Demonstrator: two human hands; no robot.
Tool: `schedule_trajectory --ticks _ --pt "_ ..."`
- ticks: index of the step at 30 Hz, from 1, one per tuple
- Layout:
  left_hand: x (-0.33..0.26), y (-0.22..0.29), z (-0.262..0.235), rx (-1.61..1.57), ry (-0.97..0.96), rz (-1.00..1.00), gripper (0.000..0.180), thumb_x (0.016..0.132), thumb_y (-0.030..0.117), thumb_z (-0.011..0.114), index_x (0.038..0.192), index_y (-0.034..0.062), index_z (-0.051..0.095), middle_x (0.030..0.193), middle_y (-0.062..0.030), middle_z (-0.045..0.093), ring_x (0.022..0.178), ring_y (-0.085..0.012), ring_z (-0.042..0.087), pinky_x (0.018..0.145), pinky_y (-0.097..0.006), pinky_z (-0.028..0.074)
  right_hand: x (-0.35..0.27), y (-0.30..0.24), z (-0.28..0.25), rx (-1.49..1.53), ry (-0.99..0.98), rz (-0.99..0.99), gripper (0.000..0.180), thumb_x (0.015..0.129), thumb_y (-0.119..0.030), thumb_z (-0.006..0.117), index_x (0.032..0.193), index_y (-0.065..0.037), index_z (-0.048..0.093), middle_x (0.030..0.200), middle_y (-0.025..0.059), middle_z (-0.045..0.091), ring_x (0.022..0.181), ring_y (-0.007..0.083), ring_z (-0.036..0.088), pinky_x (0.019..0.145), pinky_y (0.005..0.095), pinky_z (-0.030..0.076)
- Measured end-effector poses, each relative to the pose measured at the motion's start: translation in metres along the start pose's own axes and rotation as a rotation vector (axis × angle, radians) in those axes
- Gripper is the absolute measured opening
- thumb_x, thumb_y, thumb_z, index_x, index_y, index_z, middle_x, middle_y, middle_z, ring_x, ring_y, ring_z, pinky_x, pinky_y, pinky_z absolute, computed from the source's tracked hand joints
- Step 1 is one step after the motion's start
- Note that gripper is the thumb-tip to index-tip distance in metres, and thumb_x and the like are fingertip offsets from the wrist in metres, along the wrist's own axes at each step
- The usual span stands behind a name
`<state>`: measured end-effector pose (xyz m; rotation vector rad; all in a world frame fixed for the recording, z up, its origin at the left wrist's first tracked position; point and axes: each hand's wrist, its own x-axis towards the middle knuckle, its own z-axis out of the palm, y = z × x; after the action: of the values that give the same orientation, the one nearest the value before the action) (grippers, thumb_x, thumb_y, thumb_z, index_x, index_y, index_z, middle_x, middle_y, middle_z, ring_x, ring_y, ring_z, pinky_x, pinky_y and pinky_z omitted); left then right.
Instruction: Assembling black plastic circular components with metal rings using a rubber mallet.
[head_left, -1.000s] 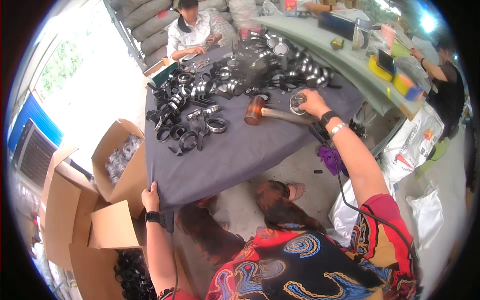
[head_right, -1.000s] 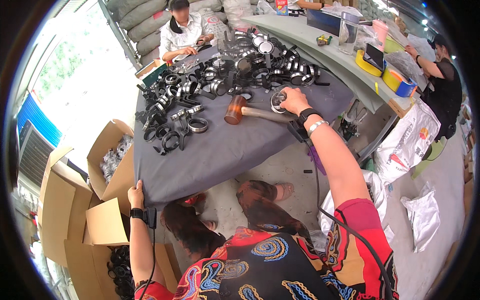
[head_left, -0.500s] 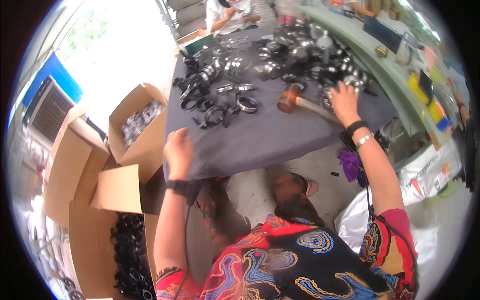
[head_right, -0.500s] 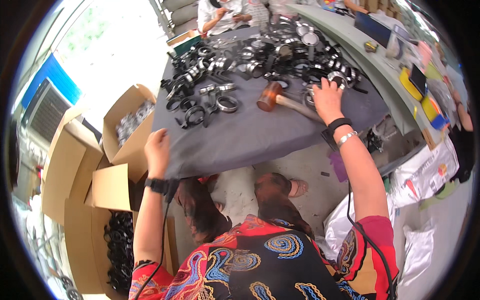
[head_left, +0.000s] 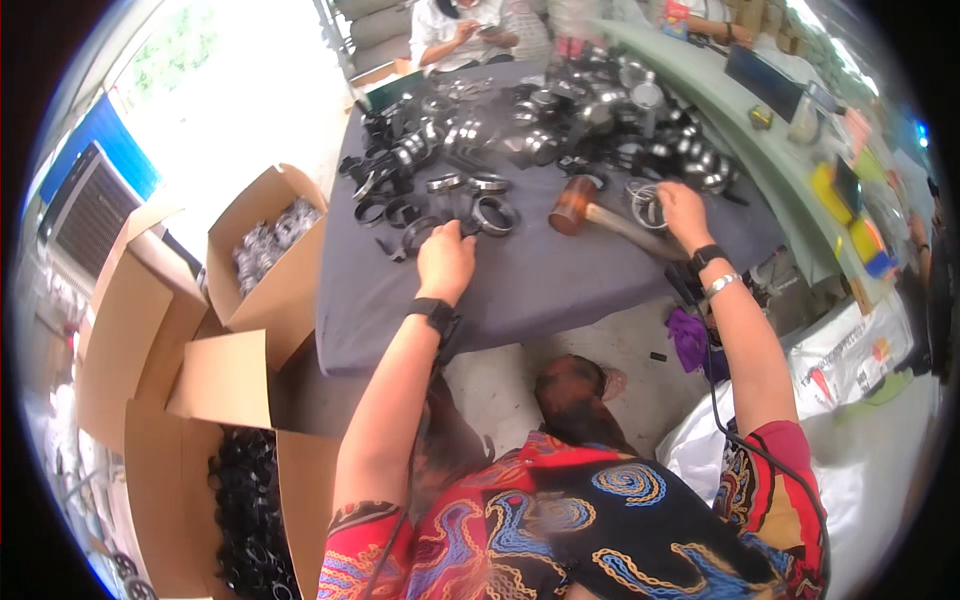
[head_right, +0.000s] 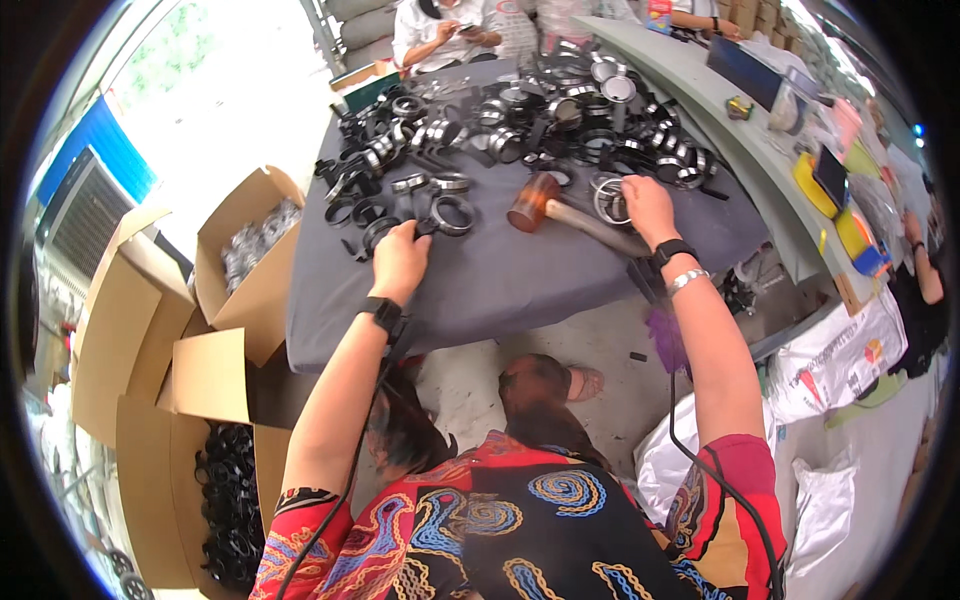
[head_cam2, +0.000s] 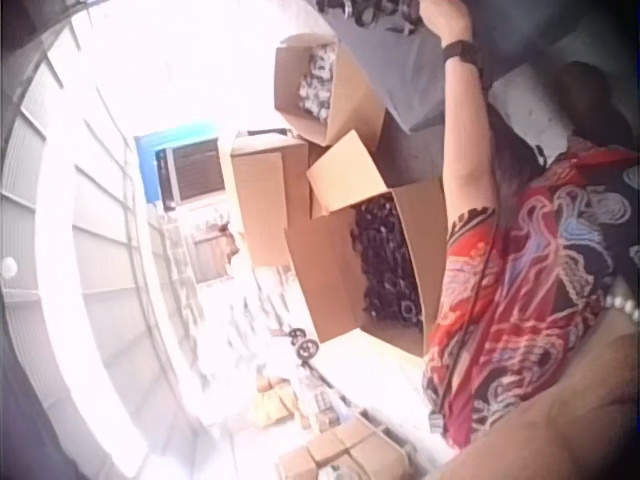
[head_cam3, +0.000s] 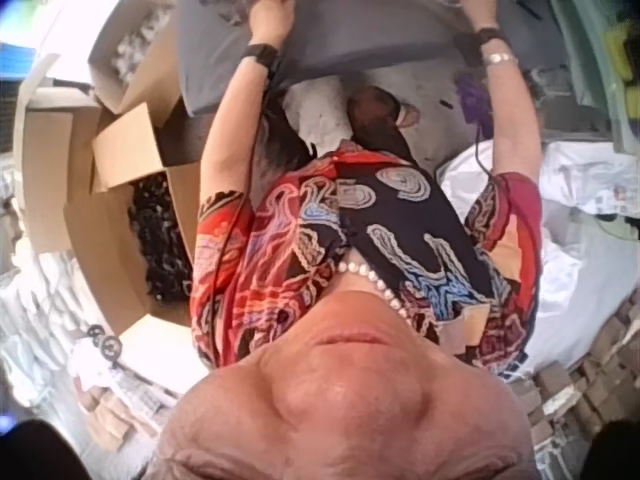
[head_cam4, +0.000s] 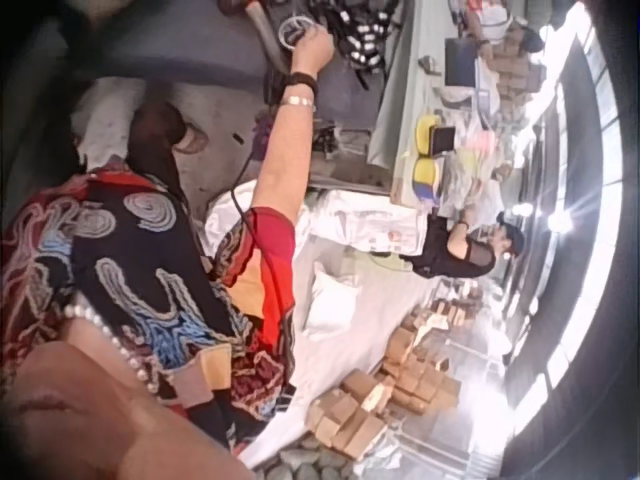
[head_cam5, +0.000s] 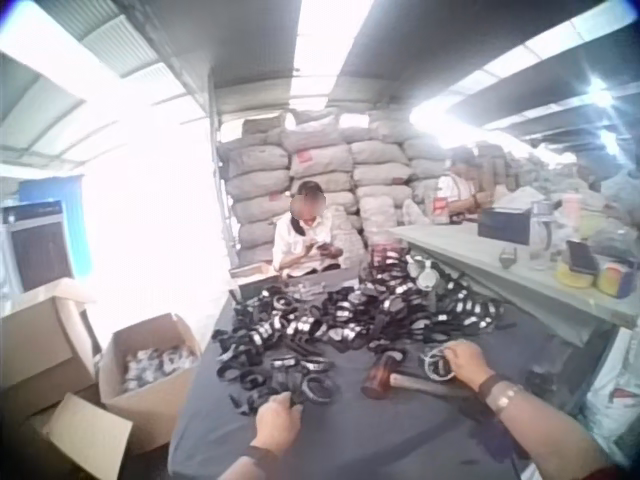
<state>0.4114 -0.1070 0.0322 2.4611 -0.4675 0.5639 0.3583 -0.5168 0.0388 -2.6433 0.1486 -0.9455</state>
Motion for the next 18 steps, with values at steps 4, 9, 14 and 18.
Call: schedule_trajectory --ticks 4,9,14,18 --pt "0.008 0.011 0.018 -0.031 -0.028 -0.051 0.021 0.081 0.019 0.066 0.092 0.0011 0.062 0.095 -0.0208 0.064 0.089 -0.0388 0.062 0.079 -0.047 0.049 0.01 -0.005 0.011 0.152 0.05 0.079 0.029 0.093 -0.028 0.05 0.101 -0.006 0.067 0.092 0.0197 0.066 0.09 0.0379 0.063 0.077 0.0447 0.049" --pt "0.023 0.031 0.029 -0.209 -0.038 -0.113 0.047 0.078 0.02 0.07 0.118 -0.0022 0.058 0.108 -0.0214 0.064 0.103 -0.0371 0.061 0.091 -0.042 0.048 0.014 -0.024 0.016 -0.192 -0.081 0.116 0.033 0.094 -0.035 0.048 0.108 -0.012 0.067 0.103 0.0149 0.067 0.095 0.0371 0.062 0.086 0.0468 0.047" --pt "0.001 0.044 -0.011 -0.182 0.074 0.066 0.032 0.077 0.013 0.069 0.107 0.0052 0.065 0.107 -0.0148 0.063 0.094 -0.035 0.063 0.082 -0.042 0.051 0.015 0.001 -0.002 -0.163 -0.118 0.117 0.033 0.095 -0.034 0.047 0.114 -0.016 0.066 0.109 0.0144 0.066 0.104 0.0356 0.061 0.088 0.0438 0.048" --pt "-0.018 -0.004 -0.057 -0.005 0.345 0.055 0.016 0.072 0.008 0.069 0.087 0.0078 0.063 0.091 -0.0114 0.06 0.086 -0.0326 0.058 0.073 -0.043 0.049 0.013 -0.028 -0.028 -0.209 -0.16 0.203 0.032 0.095 -0.034 0.045 0.107 -0.015 0.067 0.106 0.0131 0.067 0.1 0.0363 0.061 0.087 0.045 0.048"
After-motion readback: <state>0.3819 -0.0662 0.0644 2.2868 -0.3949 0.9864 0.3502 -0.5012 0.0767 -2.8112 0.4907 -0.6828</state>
